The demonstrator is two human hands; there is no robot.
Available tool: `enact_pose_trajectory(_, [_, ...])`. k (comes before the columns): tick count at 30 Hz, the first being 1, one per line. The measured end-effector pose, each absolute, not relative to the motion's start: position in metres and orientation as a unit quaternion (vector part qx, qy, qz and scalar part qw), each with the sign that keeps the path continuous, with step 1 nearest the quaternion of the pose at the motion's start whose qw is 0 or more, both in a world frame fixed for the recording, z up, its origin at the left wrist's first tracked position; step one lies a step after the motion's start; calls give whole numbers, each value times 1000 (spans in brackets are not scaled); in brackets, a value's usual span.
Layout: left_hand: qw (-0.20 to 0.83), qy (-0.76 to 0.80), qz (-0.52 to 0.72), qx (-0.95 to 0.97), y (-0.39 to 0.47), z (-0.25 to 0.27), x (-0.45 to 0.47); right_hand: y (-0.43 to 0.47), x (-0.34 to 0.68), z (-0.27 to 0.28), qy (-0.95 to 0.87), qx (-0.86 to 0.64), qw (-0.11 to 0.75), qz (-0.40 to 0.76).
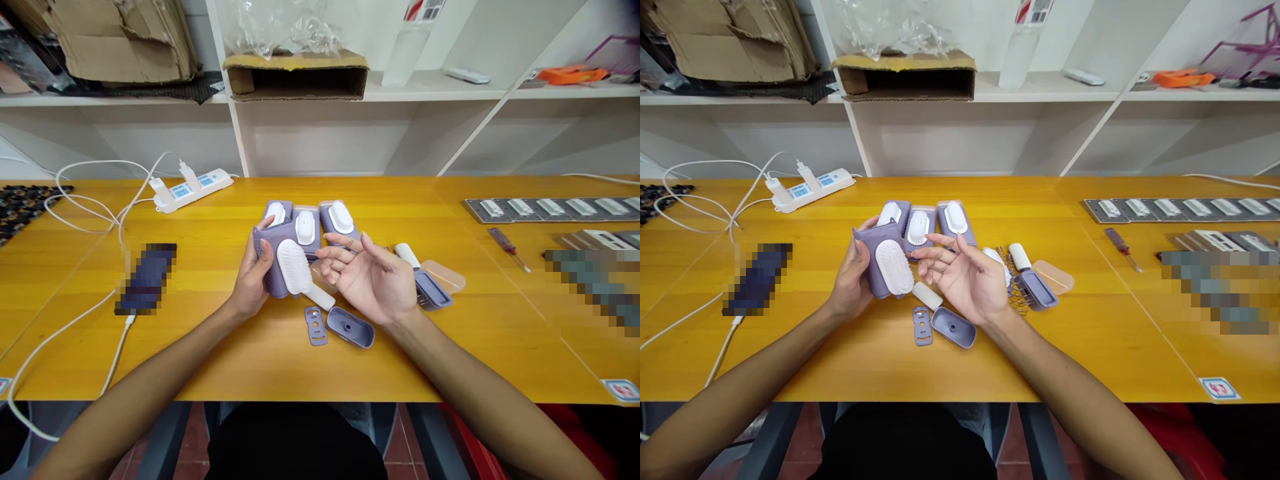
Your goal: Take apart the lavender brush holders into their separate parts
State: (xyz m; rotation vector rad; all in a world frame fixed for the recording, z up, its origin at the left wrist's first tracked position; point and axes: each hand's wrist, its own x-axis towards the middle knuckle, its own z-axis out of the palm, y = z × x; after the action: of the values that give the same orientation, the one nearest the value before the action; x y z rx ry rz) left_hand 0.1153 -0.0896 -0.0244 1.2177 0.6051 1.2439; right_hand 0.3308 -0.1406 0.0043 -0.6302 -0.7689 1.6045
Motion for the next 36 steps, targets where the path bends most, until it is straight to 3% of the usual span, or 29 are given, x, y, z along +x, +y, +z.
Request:
enact_pose_trajectory(23, [593,267,525,549,-90,-27,114,-148,329,6,-398,-273,585,651])
enact_pose_trajectory(27, [546,254,524,602,-86,-33,111,-151,323,-6,-525,-363,578,509])
enact_pose_trajectory(31, [451,235,527,681,-87,-36,108,-159,312,-20,-667,-443,508,316])
enact_pose_trajectory(36, [393,201,520,731,-101,-32,113,-166,304,-37,-740,-421,472,230])
